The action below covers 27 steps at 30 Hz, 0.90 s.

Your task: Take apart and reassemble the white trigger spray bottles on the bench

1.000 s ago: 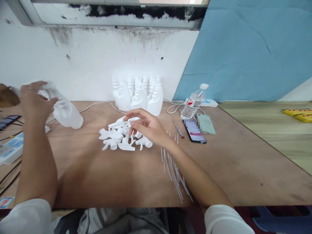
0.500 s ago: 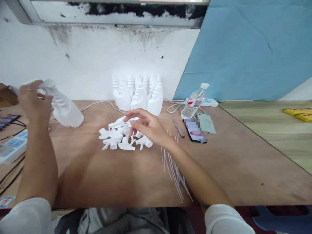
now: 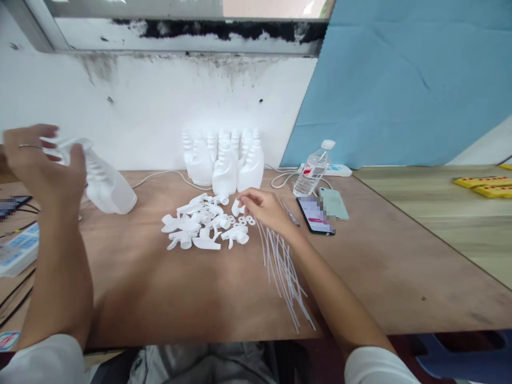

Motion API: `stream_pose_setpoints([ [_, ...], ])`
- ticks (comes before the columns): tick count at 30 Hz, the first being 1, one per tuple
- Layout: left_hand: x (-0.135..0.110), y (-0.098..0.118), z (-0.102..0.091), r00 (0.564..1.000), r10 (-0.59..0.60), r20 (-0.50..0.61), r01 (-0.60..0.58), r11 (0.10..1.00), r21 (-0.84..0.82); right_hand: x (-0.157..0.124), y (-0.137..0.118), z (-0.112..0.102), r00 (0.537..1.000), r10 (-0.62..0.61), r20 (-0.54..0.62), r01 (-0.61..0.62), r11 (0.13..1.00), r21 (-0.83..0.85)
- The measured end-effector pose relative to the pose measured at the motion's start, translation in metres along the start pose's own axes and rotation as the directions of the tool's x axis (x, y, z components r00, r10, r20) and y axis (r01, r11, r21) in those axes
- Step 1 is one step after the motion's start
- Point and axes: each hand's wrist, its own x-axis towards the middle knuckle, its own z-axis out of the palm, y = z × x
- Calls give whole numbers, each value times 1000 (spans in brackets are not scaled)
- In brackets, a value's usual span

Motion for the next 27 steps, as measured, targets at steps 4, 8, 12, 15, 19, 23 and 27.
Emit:
stream_pose_setpoints([
  [4,-41,46,29,931,281,235,-238,952,-193,-7,62,-7,998,-4,55,26,911,-413],
  [8,-97,60,77,729,479,489,-403,878,-259,-14,93,-9,984,-113,137,171,809,-562],
  [12,-124,38,118,710,367,601,-279,930,-239,-18,105,-9,970,-165,176,237,788,-569],
  [15,-126,23,132,675,270,687,-158,962,-223,-19,111,-6,966,-172,194,253,785,-565],
  [19,-125,18,132,622,211,754,-86,976,-201,-20,115,0,972,-178,156,236,797,-556],
  [23,-114,26,120,738,134,662,56,965,-258,-19,117,3,971,-210,117,239,796,-556],
  [27,-106,52,100,826,-34,563,404,732,-549,-19,116,2,964,-261,52,244,785,-570],
])
